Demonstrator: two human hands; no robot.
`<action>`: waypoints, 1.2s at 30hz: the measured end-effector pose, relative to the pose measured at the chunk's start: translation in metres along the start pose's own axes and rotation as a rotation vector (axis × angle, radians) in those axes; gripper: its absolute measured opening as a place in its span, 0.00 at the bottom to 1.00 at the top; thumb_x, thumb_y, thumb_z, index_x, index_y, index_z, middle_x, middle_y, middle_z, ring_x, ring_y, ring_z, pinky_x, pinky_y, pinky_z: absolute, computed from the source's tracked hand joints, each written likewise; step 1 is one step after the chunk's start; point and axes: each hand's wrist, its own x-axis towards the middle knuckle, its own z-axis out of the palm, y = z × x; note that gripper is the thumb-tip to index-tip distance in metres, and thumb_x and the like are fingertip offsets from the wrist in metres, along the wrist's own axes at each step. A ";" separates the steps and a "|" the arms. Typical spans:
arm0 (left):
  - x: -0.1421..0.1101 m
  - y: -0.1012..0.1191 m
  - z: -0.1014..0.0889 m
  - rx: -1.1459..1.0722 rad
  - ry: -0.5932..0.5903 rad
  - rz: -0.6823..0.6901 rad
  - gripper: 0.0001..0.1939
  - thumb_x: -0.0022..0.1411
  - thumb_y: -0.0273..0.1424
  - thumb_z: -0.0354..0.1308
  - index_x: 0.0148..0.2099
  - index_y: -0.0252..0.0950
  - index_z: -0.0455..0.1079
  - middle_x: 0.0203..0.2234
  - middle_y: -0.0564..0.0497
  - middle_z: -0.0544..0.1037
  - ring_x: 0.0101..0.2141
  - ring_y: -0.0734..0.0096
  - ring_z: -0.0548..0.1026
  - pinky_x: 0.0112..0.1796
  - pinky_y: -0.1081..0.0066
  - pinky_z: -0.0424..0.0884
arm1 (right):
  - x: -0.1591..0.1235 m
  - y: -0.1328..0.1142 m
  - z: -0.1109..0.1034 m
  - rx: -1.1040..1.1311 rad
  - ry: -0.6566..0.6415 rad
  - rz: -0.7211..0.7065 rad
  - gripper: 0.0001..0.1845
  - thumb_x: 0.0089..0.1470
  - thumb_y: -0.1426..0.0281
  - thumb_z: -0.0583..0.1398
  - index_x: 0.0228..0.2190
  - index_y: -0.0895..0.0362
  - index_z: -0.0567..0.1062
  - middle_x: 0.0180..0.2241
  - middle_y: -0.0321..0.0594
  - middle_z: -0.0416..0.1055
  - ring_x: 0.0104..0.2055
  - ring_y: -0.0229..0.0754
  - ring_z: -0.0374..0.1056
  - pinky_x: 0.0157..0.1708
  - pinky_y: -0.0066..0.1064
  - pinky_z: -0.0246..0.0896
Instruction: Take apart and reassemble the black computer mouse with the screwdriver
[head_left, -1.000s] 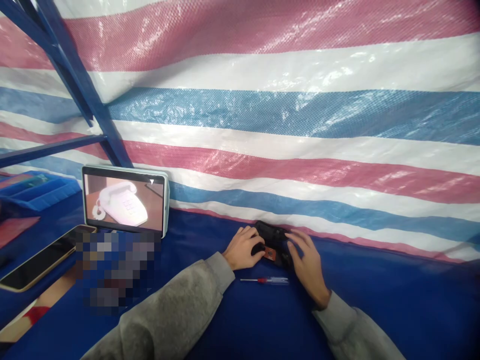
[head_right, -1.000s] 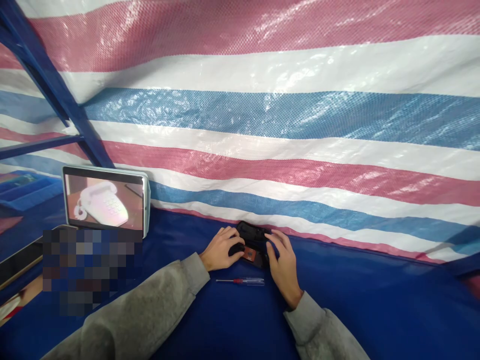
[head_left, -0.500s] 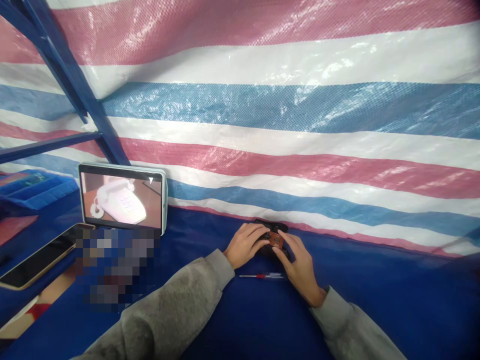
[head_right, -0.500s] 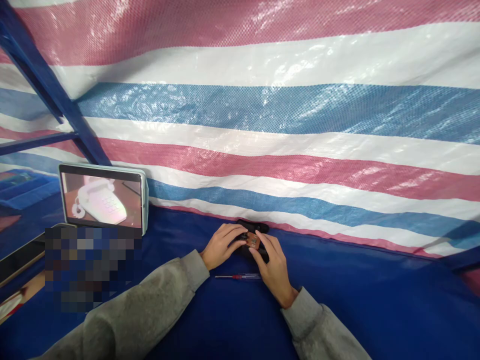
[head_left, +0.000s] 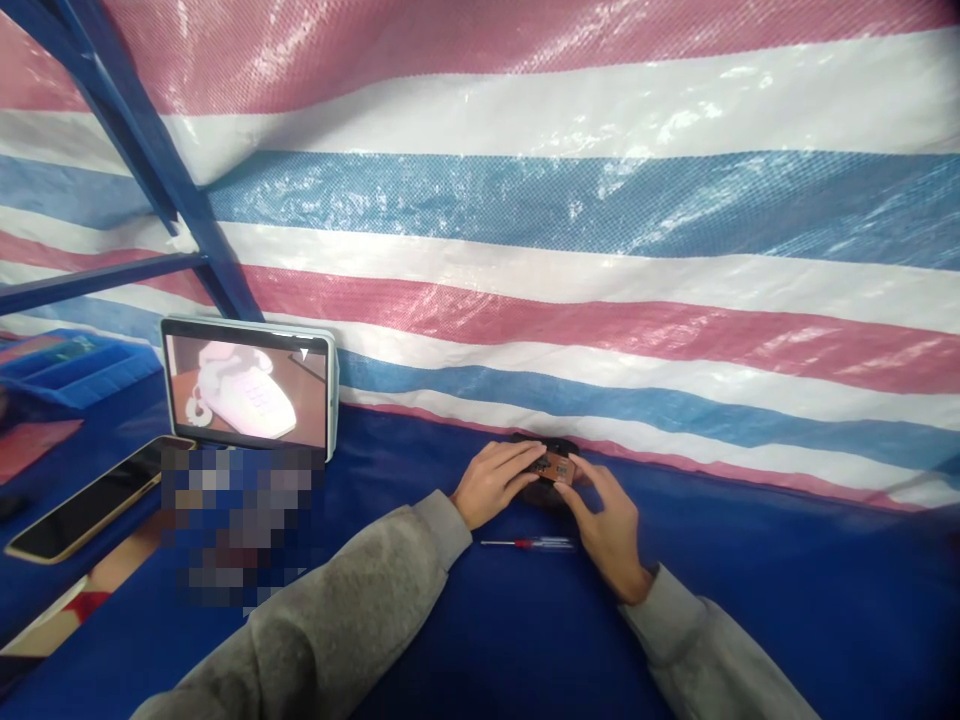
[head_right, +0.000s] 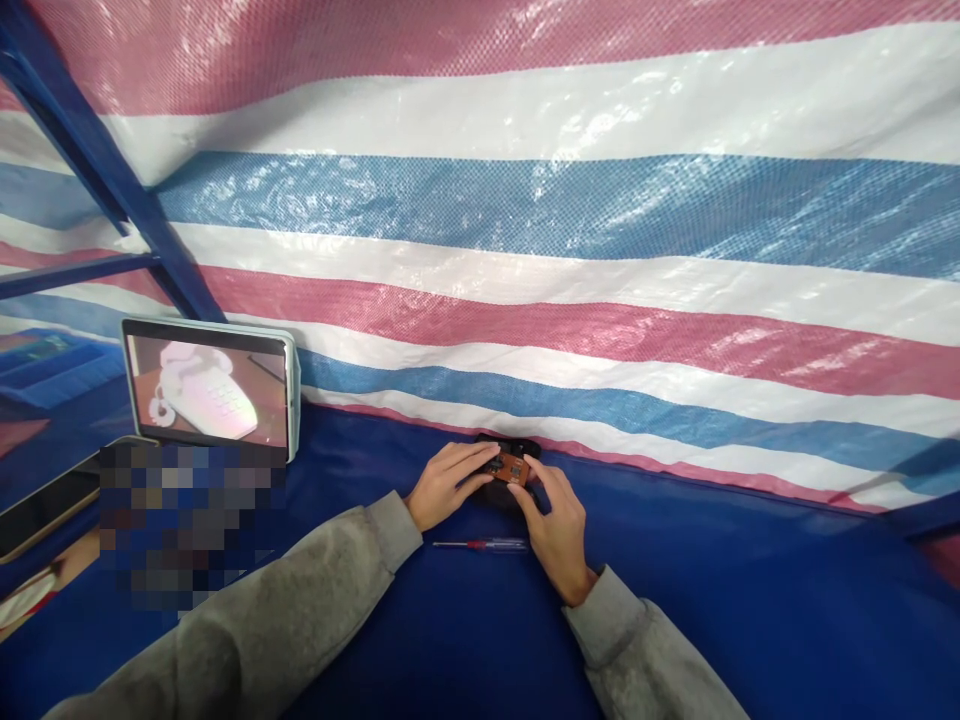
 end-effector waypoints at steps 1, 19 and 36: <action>0.000 0.000 0.000 -0.001 -0.007 0.004 0.20 0.71 0.35 0.50 0.63 0.43 0.60 0.55 0.46 0.72 0.52 0.65 0.73 0.49 0.64 0.70 | 0.000 0.000 0.000 -0.001 0.003 0.008 0.20 0.58 0.58 0.58 0.48 0.54 0.73 0.36 0.43 0.75 0.38 0.45 0.71 0.43 0.39 0.67; 0.001 0.002 -0.003 -0.043 -0.013 0.023 0.21 0.72 0.33 0.48 0.65 0.42 0.58 0.55 0.45 0.72 0.52 0.65 0.73 0.48 0.65 0.70 | -0.003 0.001 -0.002 0.029 0.021 0.115 0.22 0.54 0.55 0.60 0.45 0.56 0.77 0.42 0.45 0.78 0.43 0.49 0.75 0.47 0.41 0.69; 0.002 0.000 0.000 -0.077 0.015 -0.017 0.19 0.69 0.38 0.53 0.58 0.37 0.67 0.44 0.46 0.78 0.44 0.65 0.76 0.46 0.64 0.72 | 0.001 -0.008 -0.009 0.092 -0.062 0.047 0.18 0.60 0.61 0.56 0.22 0.55 0.71 0.20 0.33 0.70 0.24 0.36 0.66 0.30 0.27 0.59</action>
